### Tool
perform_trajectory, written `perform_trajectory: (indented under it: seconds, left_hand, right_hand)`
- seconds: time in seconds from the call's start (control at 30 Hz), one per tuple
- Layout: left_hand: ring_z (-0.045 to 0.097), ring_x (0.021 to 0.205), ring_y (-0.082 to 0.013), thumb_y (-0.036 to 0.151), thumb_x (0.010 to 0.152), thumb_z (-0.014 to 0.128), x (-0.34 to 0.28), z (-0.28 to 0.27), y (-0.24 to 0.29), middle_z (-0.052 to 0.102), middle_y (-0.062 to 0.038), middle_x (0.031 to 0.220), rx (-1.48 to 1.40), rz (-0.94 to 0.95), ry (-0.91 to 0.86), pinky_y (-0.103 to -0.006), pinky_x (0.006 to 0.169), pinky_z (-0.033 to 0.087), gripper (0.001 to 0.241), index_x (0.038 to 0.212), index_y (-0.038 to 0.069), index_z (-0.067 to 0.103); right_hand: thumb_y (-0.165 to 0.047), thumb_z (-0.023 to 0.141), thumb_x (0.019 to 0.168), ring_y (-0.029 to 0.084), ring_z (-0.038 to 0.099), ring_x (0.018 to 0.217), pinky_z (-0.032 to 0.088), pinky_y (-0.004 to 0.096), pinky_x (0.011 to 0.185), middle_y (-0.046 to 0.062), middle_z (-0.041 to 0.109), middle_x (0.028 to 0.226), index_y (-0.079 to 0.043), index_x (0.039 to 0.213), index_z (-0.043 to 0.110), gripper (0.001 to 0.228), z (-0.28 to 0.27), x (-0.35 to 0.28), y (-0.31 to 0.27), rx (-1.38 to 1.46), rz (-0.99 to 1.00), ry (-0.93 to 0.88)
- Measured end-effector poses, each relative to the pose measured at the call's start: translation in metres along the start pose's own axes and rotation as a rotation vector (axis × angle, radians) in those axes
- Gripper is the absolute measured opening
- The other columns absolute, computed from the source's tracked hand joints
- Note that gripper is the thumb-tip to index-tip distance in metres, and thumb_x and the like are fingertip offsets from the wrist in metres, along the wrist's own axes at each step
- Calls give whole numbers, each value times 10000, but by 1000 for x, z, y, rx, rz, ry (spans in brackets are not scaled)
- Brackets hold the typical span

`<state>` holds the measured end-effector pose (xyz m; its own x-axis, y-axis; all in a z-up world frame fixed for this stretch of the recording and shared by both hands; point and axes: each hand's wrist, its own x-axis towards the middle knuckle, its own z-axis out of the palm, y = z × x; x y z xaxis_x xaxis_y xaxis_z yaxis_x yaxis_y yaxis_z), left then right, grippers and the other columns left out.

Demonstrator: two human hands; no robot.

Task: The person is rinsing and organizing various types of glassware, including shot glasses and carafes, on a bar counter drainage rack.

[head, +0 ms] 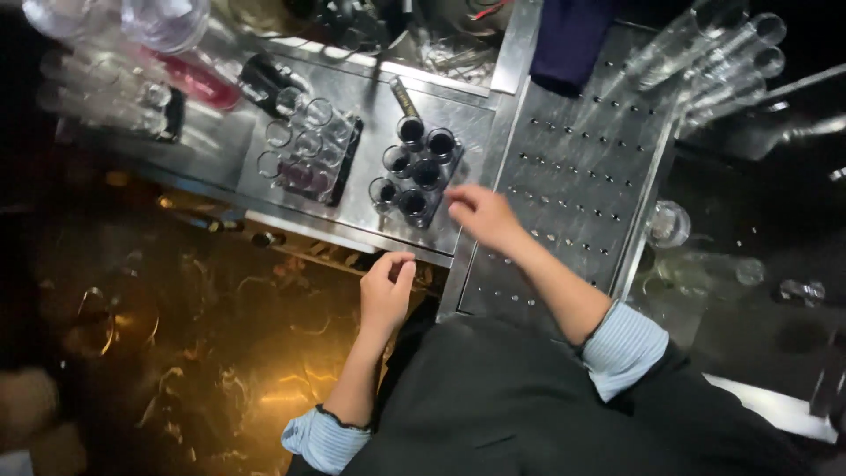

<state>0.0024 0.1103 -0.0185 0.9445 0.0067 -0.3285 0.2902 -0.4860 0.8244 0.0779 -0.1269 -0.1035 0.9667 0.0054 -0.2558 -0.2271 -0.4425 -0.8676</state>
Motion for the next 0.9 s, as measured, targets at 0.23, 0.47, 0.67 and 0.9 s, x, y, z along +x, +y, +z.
perform_trajectory:
  seconds: [0.23, 0.47, 0.67, 0.9]
  left_hand:
    - [735, 870, -273, 145, 946, 688, 6, 21, -5, 781, -112, 938, 38, 10, -323, -391, 754, 596, 153, 1063, 96, 772]
    - [726, 904, -286, 58, 919, 666, 11, 53, 30, 774, -123, 972, 141, 145, -576, -386, 795, 587, 181, 1064, 84, 771]
    - [719, 867, -237, -65, 893, 569, -9, 95, 61, 771, -93, 877, 129, 187, -649, -365, 834, 566, 299, 1077, 79, 756]
    - [653, 739, -222, -58, 911, 541, -66, 158, 102, 729, -79, 782, 70, 220, -523, -368, 747, 552, 282, 971, 103, 766]
  right_hand:
    - [-64, 619, 952, 248, 772, 951, 614, 375, 877, 91, 786, 1054, -116, 1196, 758, 286, 12, -99, -9, 289, 28, -8]
    - [143, 486, 868, 215, 764, 824, 646, 330, 788, 185, 754, 909, -9, 1135, 755, 408, -51, -192, 8, 495, 224, 595]
    - [85, 583, 925, 215, 762, 891, 638, 328, 829, 164, 752, 982, -42, 1171, 739, 318, -110, -274, 75, 446, 339, 785]
    - [-257, 620, 1041, 359, 679, 1154, 557, 521, 942, 199, 713, 1204, -59, 1288, 691, 324, -234, -311, 132, -34, 686, 524]
